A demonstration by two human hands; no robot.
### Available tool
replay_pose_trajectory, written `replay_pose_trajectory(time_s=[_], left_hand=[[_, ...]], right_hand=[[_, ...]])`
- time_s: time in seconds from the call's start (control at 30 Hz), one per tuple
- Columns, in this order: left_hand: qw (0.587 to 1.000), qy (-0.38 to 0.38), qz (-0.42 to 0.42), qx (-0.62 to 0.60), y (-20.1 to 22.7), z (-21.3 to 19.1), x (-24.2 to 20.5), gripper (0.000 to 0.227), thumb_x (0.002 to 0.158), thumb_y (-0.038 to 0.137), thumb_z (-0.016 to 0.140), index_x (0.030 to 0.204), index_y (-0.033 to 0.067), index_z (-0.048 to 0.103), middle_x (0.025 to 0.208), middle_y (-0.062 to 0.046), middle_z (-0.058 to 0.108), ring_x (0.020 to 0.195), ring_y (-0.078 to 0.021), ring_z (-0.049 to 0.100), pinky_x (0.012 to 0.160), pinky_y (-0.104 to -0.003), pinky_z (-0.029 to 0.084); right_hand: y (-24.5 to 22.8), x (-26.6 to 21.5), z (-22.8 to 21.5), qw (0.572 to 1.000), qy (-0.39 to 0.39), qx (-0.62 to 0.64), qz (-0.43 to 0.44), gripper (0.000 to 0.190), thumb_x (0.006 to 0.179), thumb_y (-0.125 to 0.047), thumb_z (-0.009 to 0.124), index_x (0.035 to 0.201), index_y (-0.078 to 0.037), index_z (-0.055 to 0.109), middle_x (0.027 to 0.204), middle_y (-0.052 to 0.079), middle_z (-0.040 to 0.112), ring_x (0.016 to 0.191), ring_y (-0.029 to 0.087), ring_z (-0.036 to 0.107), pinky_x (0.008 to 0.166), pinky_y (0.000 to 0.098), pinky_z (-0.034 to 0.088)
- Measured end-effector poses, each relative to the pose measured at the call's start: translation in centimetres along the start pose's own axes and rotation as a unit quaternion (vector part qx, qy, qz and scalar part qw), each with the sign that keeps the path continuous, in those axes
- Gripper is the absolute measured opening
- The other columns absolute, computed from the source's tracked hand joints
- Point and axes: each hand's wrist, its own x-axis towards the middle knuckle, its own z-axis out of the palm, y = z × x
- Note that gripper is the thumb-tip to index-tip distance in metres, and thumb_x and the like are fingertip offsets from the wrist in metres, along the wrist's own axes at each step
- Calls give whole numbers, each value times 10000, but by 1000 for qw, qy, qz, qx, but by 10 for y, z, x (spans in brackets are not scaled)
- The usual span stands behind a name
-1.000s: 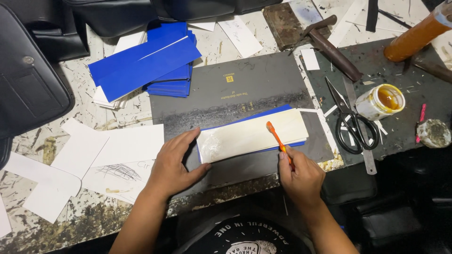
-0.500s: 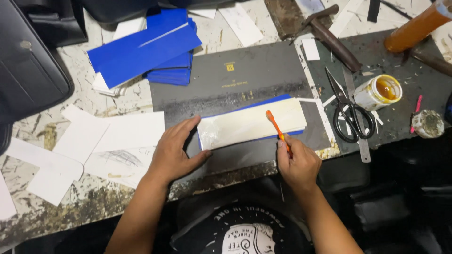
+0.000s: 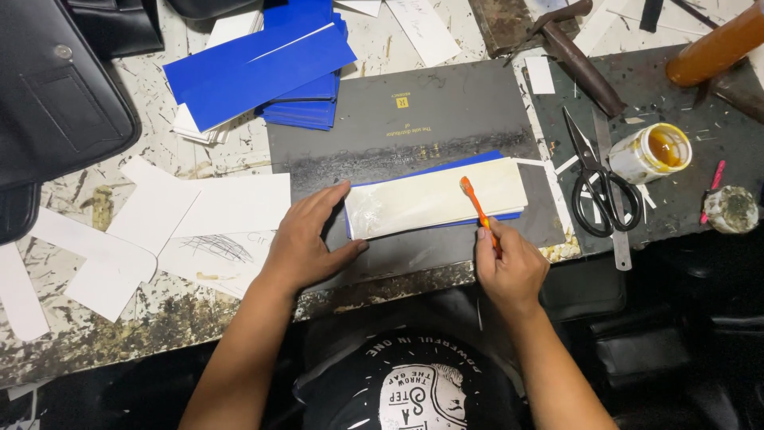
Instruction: Applying glue to strips of material and assembling them at a workshop bench.
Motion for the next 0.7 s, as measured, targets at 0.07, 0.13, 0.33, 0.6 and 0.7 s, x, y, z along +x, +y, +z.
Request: replay_pose_trajectory(time_s=[0.07, 0.13, 0.33, 0.6, 0.7], left_hand=[[1000, -2, -1, -3, -1, 0, -2, 860, 683, 274, 912, 1436, 61, 554, 1337, -145, 661, 1226, -374, 620, 1026, -511, 464], [1000, -3, 1, -4, -2, 1, -2, 859, 692, 278, 907, 1442, 61, 548, 1341, -145, 658, 1230, -373, 617, 1033, -509, 460], [1000, -2, -4, -16, -1, 0, -2, 858, 696, 238, 907, 1450, 59, 539, 1335, -147, 662, 1229, -373, 619, 1039, -511, 455], [1000, 0, -2, 6, -4, 3, -4, 882, 690, 273, 913, 1459, 68, 534, 1324, -141, 664, 1221, -357, 625, 1038, -505, 468], [1000, -6, 6, 19, -8, 6, -3, 888, 699, 305, 905, 1464, 60, 526, 1332, -153, 658, 1233, -356, 621, 1048, -502, 465]], right_hand=[[0, -1, 0, 1000, 2, 0, 1, 95, 934, -144, 785, 998, -74, 769, 867, 97, 781, 715, 332, 724, 626, 415, 547], [1, -2, 2, 1000, 7, 0, 1, 99, 933, -152, 788, 1003, -84, 773, 866, 87, 782, 714, 324, 725, 632, 407, 550], [3, -5, 5, 1000, 12, -1, 4, 103, 936, -163, 787, 1004, -88, 773, 862, 92, 778, 720, 319, 725, 632, 401, 549], [1, -5, 4, 1000, 18, -7, 8, 114, 914, -168, 803, 998, -93, 787, 819, 82, 765, 699, 309, 720, 627, 392, 553], [-1, -2, 2, 1000, 17, 3, 4, 111, 923, -148, 798, 1007, -77, 785, 836, 88, 768, 716, 313, 725, 635, 393, 554]])
